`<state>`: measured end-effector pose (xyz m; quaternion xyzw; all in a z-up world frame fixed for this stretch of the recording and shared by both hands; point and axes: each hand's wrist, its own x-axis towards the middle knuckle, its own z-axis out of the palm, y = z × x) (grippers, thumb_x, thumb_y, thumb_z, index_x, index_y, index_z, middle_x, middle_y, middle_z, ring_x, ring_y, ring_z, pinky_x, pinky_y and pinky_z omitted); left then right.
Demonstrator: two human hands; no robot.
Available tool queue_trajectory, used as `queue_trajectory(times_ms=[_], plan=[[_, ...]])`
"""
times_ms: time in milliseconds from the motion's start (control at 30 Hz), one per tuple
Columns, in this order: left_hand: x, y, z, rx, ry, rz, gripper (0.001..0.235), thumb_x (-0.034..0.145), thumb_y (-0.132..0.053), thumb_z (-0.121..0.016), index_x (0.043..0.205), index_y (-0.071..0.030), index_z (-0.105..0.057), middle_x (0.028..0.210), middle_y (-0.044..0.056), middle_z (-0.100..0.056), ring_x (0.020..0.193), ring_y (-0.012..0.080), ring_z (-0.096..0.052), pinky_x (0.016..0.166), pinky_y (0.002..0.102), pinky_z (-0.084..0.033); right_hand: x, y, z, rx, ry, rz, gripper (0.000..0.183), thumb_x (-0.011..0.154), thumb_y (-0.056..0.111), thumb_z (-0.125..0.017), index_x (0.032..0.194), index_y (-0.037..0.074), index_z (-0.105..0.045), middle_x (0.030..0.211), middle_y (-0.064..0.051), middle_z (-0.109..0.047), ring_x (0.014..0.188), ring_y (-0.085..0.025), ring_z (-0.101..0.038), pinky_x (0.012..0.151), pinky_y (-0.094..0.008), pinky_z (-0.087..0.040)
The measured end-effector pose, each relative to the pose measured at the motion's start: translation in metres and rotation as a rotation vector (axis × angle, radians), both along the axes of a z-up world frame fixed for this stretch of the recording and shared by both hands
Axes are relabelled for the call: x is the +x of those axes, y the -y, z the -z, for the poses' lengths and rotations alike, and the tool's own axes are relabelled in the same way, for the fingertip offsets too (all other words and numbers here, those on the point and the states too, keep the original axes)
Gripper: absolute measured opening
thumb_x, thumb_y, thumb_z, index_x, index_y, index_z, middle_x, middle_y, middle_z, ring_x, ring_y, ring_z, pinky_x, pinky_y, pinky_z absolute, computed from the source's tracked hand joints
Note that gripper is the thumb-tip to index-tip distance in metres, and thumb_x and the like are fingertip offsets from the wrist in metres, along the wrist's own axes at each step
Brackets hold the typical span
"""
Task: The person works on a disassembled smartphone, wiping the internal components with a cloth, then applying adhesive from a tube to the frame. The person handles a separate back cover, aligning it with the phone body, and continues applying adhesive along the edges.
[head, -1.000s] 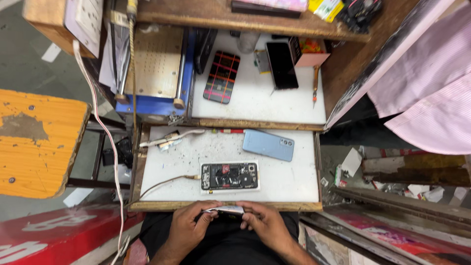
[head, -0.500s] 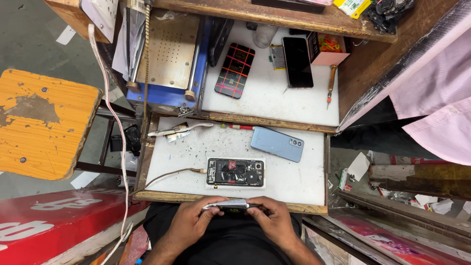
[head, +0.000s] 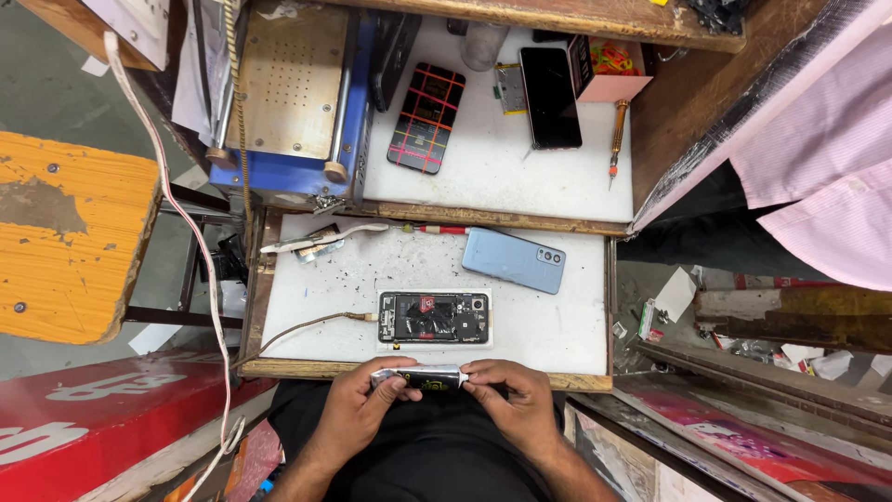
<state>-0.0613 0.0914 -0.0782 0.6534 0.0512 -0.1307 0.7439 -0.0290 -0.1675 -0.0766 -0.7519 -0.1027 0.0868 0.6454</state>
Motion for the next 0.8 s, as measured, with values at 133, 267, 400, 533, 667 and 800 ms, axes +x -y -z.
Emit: queue_trajectory(times_ms=[133, 267, 400, 533, 667, 800], plan=[[-0.001, 0.001, 0.003, -0.076, -0.029, -0.005, 0.031, 0.102, -0.016, -0.059, 0.123, 0.005, -0.067, 0.090, 0.012, -0.078, 0.083, 0.0157, -0.078, 0.076, 0.028, -0.063, -0.004, 0.008, 0.004, -0.018, 0.134, 0.018, 0.011, 0.083, -0.005, -0.079, 0.090, 0.003, -0.076, 0.101, -0.014, -0.082, 0.096, -0.020, -0.081, 0.081, -0.029, -0.066], [0.002, -0.009, 0.002, -0.135, -0.134, -0.127, 0.035, 0.100, -0.021, -0.059, 0.122, 0.006, -0.066, 0.092, 0.014, -0.078, 0.081, 0.0201, -0.078, 0.076, 0.032, -0.063, 0.000, 0.031, 0.014, 0.147, 0.119, 0.140, 0.015, 0.088, -0.010, -0.072, 0.096, 0.002, -0.075, 0.108, -0.016, -0.079, 0.102, -0.024, -0.078, 0.084, -0.033, -0.067], [0.002, -0.018, 0.003, -0.228, -0.180, -0.194, 0.039, 0.098, -0.024, -0.061, 0.120, 0.007, -0.065, 0.093, 0.015, -0.078, 0.079, 0.0238, -0.077, 0.075, 0.037, -0.064, 0.015, 0.058, 0.013, 0.160, -0.002, 0.236, 0.022, 0.088, -0.013, -0.069, 0.107, -0.002, -0.069, 0.109, -0.017, -0.076, 0.100, -0.026, -0.077, 0.090, -0.036, -0.065], [0.004, -0.011, 0.005, -0.282, -0.171, -0.168, 0.039, 0.099, -0.025, -0.062, 0.122, 0.006, -0.065, 0.090, 0.017, -0.077, 0.078, 0.0245, -0.077, 0.074, 0.038, -0.063, 0.024, 0.059, 0.003, 0.424, -0.354, 0.255, 0.017, 0.090, -0.006, -0.062, 0.106, -0.002, -0.064, 0.104, -0.014, -0.074, 0.098, -0.026, -0.073, 0.088, -0.037, -0.061], [0.005, -0.001, 0.003, -0.362, -0.228, -0.185, 0.038, 0.099, -0.025, -0.060, 0.123, 0.005, -0.063, 0.091, 0.017, -0.076, 0.079, 0.0239, -0.076, 0.074, 0.037, -0.062, 0.025, 0.049, -0.001, 0.756, -0.630, 0.258, 0.009, 0.088, 0.002, -0.059, 0.096, 0.001, -0.061, 0.100, -0.010, -0.070, 0.094, -0.020, -0.069, 0.076, -0.033, -0.057], [0.011, 0.008, 0.000, -0.500, -0.319, -0.210, 0.035, 0.099, -0.024, -0.059, 0.120, 0.004, -0.061, 0.093, 0.015, -0.075, 0.076, 0.0214, -0.075, 0.071, 0.036, -0.061, 0.018, 0.037, 0.000, 0.797, -0.688, 0.131, 0.011, 0.100, 0.003, -0.066, 0.109, -0.004, -0.066, 0.090, -0.009, -0.060, 0.072, -0.012, -0.051, 0.059, -0.025, -0.043]])
